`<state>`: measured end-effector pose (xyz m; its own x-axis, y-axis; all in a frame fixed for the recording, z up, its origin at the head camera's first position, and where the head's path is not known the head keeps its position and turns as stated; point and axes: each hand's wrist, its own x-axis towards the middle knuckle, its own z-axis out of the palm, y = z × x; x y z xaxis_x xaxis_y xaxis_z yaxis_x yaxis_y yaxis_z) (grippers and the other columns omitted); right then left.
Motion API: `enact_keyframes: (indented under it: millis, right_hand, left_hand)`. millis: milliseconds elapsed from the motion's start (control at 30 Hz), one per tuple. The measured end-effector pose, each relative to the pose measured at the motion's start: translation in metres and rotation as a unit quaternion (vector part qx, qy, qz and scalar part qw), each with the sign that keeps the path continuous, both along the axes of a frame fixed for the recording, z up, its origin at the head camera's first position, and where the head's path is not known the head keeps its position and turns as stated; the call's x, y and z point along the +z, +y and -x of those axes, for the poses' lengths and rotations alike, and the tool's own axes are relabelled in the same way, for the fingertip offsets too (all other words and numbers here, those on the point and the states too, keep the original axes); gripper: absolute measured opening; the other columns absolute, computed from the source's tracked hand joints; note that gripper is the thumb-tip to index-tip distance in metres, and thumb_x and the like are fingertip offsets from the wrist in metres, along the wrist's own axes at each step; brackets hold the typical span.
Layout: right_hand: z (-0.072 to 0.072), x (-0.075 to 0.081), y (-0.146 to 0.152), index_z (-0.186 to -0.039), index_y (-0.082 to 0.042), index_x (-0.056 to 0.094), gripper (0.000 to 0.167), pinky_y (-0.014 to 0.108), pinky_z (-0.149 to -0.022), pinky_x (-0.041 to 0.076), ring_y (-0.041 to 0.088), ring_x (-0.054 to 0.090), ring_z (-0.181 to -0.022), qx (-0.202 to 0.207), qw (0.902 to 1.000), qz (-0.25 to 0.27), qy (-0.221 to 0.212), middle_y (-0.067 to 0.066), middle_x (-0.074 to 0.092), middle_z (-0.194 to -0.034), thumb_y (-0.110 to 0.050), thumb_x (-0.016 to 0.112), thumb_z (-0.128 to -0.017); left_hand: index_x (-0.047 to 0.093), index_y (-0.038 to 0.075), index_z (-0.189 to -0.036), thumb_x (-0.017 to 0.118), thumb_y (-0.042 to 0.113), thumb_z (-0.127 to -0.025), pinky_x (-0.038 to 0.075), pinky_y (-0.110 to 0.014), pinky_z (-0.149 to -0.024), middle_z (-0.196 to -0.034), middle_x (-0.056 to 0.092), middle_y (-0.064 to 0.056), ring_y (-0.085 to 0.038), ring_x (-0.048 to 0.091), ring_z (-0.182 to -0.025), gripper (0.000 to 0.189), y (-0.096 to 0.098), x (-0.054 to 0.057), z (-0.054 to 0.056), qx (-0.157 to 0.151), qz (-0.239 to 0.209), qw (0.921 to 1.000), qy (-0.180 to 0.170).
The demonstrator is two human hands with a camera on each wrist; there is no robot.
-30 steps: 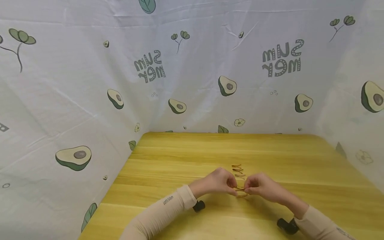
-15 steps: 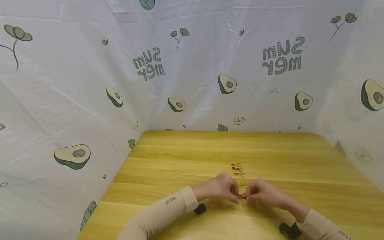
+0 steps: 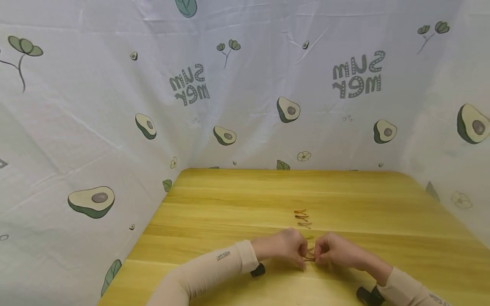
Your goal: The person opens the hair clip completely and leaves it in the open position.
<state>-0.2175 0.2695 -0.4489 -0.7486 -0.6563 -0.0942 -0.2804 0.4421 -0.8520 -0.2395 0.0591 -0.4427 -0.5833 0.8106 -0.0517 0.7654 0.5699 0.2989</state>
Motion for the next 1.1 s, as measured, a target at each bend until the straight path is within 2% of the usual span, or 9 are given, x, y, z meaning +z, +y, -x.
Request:
enact_keyframes:
  millis: [167,533,733,967,1100]
  right_hand:
    - [0.0009,0.0002,-0.0008,-0.082,0.004,0.067,0.007,0.022,-0.055,0.044,0.003,0.051,-0.063,0.009,0.9999,0.003,-0.005,-0.001,0.065,-0.076,-0.001,0.069,-0.086]
    - [0.0027,0.0006,-0.0031,-0.081,0.005,0.067,0.006,0.020,-0.053,0.041,0.002,0.048,-0.061,0.003,1.0000,-0.006,-0.005,0.000,0.066,-0.076,0.001,0.069,-0.086]
    - [0.0020,-0.0001,-0.0058,-0.079,0.004,0.068,0.004,0.021,-0.052,0.045,0.003,0.050,-0.060,-0.005,0.9998,-0.017,0.005,0.001,0.065,-0.074,0.003,0.070,-0.082]
    - [0.0034,-0.0008,-0.0083,-0.075,0.002,0.067,0.006,0.018,-0.051,0.041,0.000,0.048,-0.056,-0.008,0.9994,-0.026,0.020,-0.005,0.063,-0.068,0.004,0.072,-0.079]
    - [0.0045,-0.0015,-0.0076,-0.076,0.002,0.067,0.006,0.019,-0.050,0.043,0.001,0.049,-0.056,-0.006,0.9995,-0.024,0.017,-0.004,0.064,-0.068,0.004,0.071,-0.078]
  left_hand:
    - [0.071,0.015,-0.080,0.088,0.027,-0.078,0.041,-0.004,-0.057,-0.072,0.066,0.013,0.009,0.050,-0.060,0.021,-0.0007,0.0006,-0.0002,-0.009,0.000,0.9999,0.008]
    - [0.067,0.019,-0.074,0.088,0.032,-0.078,0.038,-0.007,-0.054,-0.067,0.058,0.017,0.006,0.046,-0.058,0.025,0.0008,-0.0005,-0.0019,0.008,0.027,0.9996,0.004]
    - [0.066,0.018,-0.073,0.087,0.031,-0.078,0.039,-0.007,-0.053,-0.065,0.057,0.016,0.005,0.045,-0.056,0.026,0.0006,-0.0024,-0.0010,0.013,0.020,0.9997,-0.007]
    - [0.067,0.017,-0.074,0.087,0.031,-0.078,0.039,-0.007,-0.053,-0.066,0.056,0.016,0.006,0.045,-0.056,0.025,-0.0004,-0.0042,0.0006,0.013,0.013,0.9998,-0.004]
    - [0.067,0.016,-0.075,0.087,0.030,-0.078,0.039,-0.007,-0.054,-0.067,0.057,0.016,0.005,0.046,-0.057,0.025,-0.0006,-0.0043,0.0008,0.019,0.015,0.9997,-0.007]
